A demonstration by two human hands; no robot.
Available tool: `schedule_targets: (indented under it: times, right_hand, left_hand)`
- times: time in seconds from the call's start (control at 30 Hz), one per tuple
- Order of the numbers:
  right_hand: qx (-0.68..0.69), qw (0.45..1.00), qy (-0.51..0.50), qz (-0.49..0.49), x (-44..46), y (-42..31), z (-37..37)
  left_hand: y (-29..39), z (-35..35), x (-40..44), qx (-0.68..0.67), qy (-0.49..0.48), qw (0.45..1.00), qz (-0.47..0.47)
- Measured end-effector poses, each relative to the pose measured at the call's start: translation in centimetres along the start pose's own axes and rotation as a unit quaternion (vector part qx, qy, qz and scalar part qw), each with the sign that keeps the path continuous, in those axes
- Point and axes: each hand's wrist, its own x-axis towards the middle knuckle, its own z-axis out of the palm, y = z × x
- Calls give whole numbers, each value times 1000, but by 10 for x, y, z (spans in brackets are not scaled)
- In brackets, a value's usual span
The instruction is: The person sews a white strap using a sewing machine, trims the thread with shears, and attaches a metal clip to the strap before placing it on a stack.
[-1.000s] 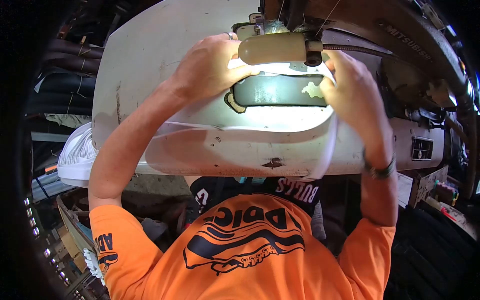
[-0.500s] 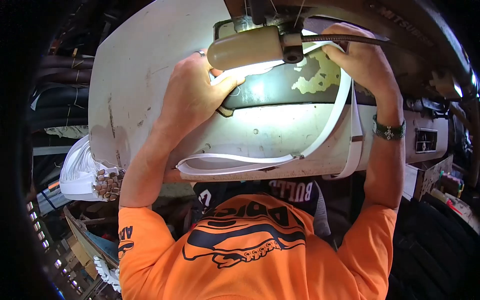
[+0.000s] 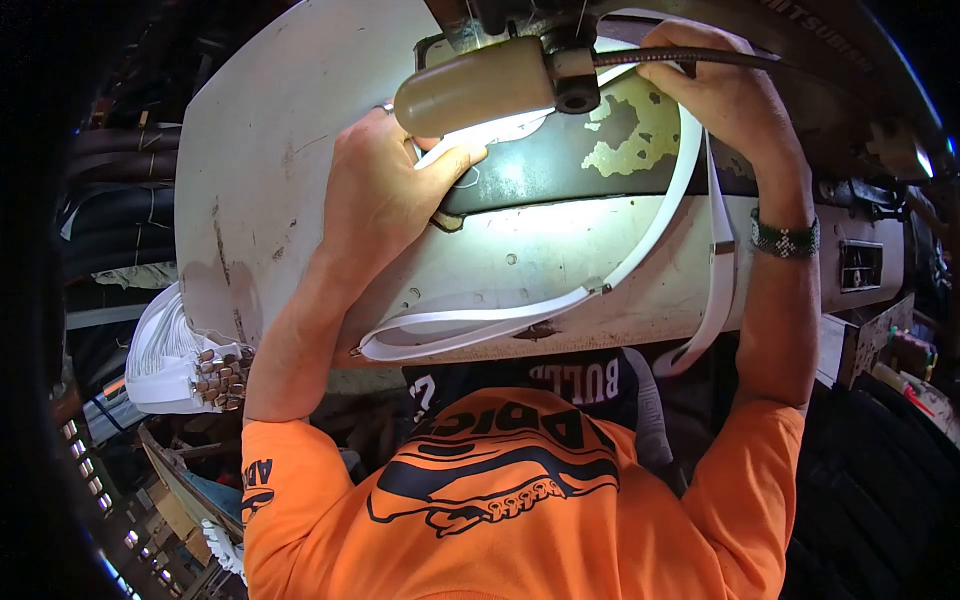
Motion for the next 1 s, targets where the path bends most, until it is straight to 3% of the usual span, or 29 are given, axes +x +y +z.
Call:
schedule_targets:
  times: [0.1,0.3,0.4,0.6,1.0]
  right_hand:
    - [-4,1000,13,-11,0,8,3]
    - [-3,999,-19,28,2,-2,-4]
    - [-10,1000,-10,21,2,2,-3]
    - [-43,998,-4,47,3,5,-2]
    - [-47,996,-23,71,6,-4,-6]
  left_hand:
    - [0,-1,1,-17,-12,999,-34]
    - [-7,8,1,12,62,997,38]
    - [2,0,1,37,-29,998,-46]
    - [1,2,2,-16,0,999,-49]
    - [-4,5,4,19,14,1000,7]
